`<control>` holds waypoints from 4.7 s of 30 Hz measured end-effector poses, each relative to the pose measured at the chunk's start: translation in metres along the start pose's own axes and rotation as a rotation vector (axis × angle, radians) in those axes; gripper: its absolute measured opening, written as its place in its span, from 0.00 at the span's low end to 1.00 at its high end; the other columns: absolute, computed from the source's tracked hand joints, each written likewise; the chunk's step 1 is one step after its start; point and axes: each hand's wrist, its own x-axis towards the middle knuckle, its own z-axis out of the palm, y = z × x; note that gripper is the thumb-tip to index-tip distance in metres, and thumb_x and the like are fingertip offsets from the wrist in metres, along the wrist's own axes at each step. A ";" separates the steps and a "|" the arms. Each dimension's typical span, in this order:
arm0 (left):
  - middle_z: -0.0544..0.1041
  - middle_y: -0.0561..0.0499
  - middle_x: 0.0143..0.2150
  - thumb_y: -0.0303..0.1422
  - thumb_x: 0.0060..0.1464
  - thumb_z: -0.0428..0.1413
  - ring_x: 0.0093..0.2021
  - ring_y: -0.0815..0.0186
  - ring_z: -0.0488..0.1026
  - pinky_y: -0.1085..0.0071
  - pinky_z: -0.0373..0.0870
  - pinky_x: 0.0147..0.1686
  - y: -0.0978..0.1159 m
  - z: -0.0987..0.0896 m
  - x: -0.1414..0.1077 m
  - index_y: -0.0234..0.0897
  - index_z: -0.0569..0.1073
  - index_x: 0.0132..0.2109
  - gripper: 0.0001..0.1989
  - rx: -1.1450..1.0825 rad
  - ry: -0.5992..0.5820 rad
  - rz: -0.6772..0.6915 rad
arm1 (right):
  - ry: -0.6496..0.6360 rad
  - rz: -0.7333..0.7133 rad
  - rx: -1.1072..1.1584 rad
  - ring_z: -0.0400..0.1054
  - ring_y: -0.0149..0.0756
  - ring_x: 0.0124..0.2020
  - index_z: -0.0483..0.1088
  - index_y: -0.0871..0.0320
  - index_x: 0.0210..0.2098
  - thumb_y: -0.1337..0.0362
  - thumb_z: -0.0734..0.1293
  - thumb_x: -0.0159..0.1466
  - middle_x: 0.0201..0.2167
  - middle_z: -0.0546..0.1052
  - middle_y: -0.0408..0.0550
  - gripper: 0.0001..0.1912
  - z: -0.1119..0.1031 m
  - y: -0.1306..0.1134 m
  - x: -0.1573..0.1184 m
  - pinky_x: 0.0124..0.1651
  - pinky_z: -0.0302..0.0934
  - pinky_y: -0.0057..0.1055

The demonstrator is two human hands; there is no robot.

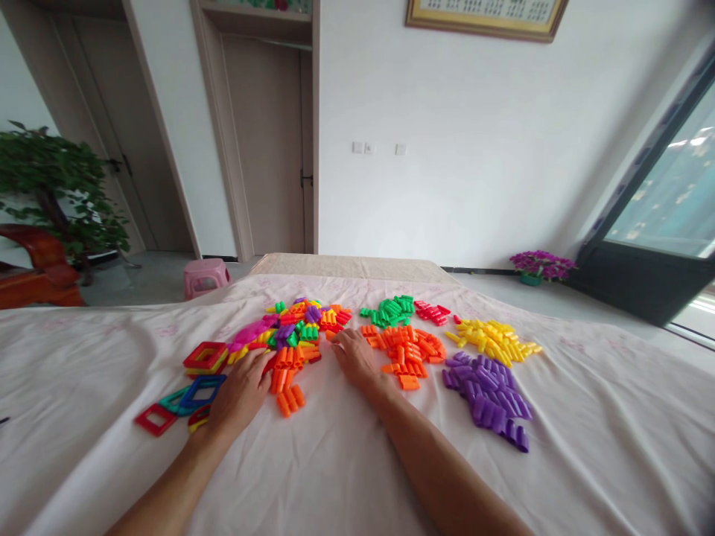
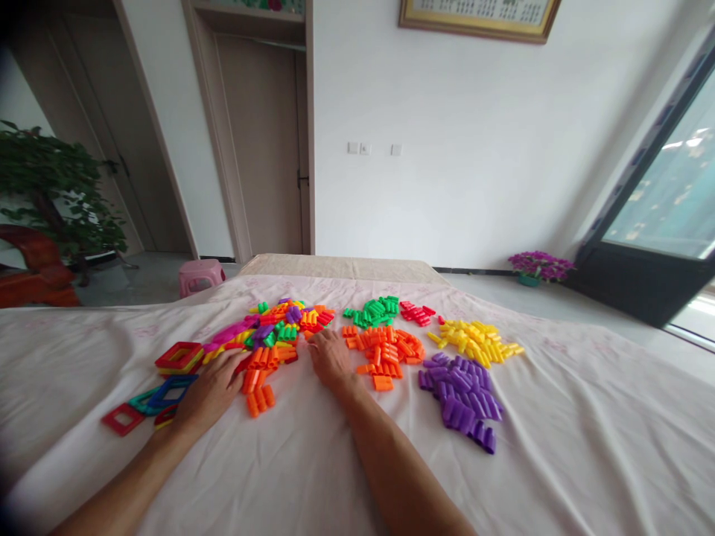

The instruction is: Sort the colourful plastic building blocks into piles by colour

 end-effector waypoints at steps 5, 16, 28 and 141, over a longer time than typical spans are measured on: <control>0.75 0.43 0.53 0.30 0.58 0.49 0.55 0.57 0.72 0.58 0.68 0.56 0.000 0.000 0.000 0.40 0.73 0.54 0.18 -0.007 0.005 0.000 | 0.121 0.073 0.054 0.67 0.34 0.41 0.70 0.56 0.37 0.65 0.64 0.66 0.39 0.74 0.47 0.03 -0.003 0.004 -0.003 0.42 0.58 0.27; 0.75 0.42 0.54 0.30 0.58 0.49 0.56 0.56 0.71 0.57 0.68 0.56 0.000 -0.001 -0.001 0.39 0.72 0.55 0.18 0.007 -0.020 -0.007 | 0.158 0.114 0.095 0.68 0.36 0.40 0.69 0.56 0.45 0.67 0.59 0.67 0.41 0.73 0.49 0.10 -0.002 0.011 -0.006 0.40 0.60 0.28; 0.74 0.42 0.54 0.30 0.59 0.49 0.56 0.57 0.70 0.58 0.68 0.57 -0.004 0.003 -0.002 0.38 0.71 0.56 0.19 0.024 -0.020 0.003 | -0.005 0.067 0.077 0.69 0.32 0.40 0.74 0.55 0.44 0.68 0.57 0.69 0.44 0.72 0.49 0.14 -0.011 0.011 -0.010 0.42 0.59 0.25; 0.74 0.44 0.54 0.28 0.57 0.49 0.56 0.58 0.71 0.59 0.68 0.58 0.001 0.002 0.001 0.40 0.73 0.55 0.19 -0.097 -0.014 0.023 | -0.067 0.234 -0.213 0.69 0.41 0.48 0.70 0.53 0.53 0.60 0.60 0.69 0.48 0.76 0.52 0.16 -0.062 -0.001 0.005 0.45 0.58 0.31</control>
